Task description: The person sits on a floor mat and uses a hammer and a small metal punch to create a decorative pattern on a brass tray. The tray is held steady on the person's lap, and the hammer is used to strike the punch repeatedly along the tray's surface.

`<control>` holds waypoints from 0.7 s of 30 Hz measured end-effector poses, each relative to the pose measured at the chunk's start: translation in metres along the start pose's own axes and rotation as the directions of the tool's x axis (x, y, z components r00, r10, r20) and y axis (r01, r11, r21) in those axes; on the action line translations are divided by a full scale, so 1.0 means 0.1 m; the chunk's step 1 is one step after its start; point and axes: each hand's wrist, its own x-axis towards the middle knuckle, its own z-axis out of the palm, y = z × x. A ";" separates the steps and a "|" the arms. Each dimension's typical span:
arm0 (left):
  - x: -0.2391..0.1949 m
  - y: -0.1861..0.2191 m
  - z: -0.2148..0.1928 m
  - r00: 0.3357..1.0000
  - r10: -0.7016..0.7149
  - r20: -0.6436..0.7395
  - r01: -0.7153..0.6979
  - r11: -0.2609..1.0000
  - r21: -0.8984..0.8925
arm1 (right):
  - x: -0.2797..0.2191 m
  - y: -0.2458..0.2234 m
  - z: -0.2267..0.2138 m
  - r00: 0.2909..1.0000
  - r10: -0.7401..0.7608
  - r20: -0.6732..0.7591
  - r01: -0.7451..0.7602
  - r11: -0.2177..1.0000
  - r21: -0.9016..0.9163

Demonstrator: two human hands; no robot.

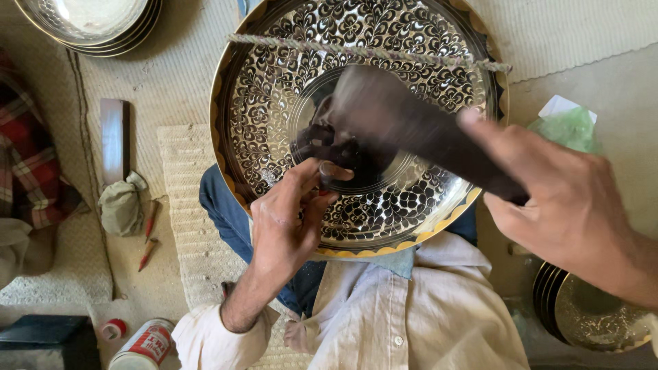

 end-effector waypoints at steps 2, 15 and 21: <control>-0.01 -0.02 0.00 1.000 -0.006 0.005 0.006 0.999 -0.043 | 0.03 -0.01 0.01 0.962 0.088 0.260 -0.036 0.979 -0.201; -0.08 0.05 0.38 0.969 -0.160 -0.188 0.066 0.902 -0.428 | -0.30 0.02 -0.16 0.915 0.207 0.347 -0.404 0.487 0.774; -0.08 -0.01 0.40 0.982 -0.071 -0.176 0.018 0.958 -0.287 | -0.34 0.18 -0.04 0.990 0.136 -0.045 -0.091 0.840 0.535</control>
